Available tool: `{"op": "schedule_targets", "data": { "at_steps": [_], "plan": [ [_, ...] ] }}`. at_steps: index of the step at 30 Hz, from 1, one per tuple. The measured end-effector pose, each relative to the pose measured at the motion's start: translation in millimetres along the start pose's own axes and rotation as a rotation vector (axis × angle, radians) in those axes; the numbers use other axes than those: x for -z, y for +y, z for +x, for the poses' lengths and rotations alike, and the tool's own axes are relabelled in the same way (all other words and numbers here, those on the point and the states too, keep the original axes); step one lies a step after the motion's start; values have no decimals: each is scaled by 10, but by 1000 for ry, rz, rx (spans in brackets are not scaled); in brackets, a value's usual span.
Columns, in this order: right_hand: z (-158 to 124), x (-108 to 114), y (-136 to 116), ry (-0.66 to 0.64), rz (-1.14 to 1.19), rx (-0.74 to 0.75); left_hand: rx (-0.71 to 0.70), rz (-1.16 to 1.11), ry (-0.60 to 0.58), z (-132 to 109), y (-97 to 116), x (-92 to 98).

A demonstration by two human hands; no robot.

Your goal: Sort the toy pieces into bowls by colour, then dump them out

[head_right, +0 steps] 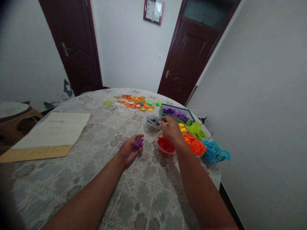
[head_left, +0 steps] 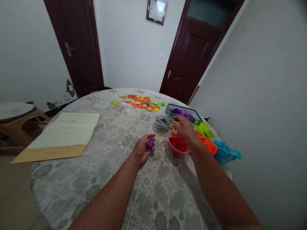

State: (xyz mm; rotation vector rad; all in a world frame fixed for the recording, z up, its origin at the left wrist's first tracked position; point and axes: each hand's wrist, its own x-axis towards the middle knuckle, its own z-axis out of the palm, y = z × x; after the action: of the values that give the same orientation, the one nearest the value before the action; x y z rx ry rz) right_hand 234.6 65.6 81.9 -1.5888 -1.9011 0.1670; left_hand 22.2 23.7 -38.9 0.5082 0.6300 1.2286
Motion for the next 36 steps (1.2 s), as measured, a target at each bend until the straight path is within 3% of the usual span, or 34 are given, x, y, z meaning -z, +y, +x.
{"op": "schedule_targets", "data": {
  "at_steps": [6, 12, 19, 26, 33, 36],
  "plan": [
    [400, -202, 79, 38, -156, 3, -39, 57, 0, -24, -16, -24],
    [457, -326, 75, 27, -180, 50, -11, 27, -66, -63, -11, -33],
    [7, -163, -10, -23, -56, 160, 4, 57, -101, -96, -3, -66],
    [-663, -239, -396, -306, -63, 388, 5, 124, -183, -137, 38, -87],
    [-751, -293, -482, -335, -149, 332, 19, 126, -207, -128, 56, -64],
    [-765, -260, -457, -269, -104, 336, 5, 69, -173, -97, 53, -52]
  ]
}}
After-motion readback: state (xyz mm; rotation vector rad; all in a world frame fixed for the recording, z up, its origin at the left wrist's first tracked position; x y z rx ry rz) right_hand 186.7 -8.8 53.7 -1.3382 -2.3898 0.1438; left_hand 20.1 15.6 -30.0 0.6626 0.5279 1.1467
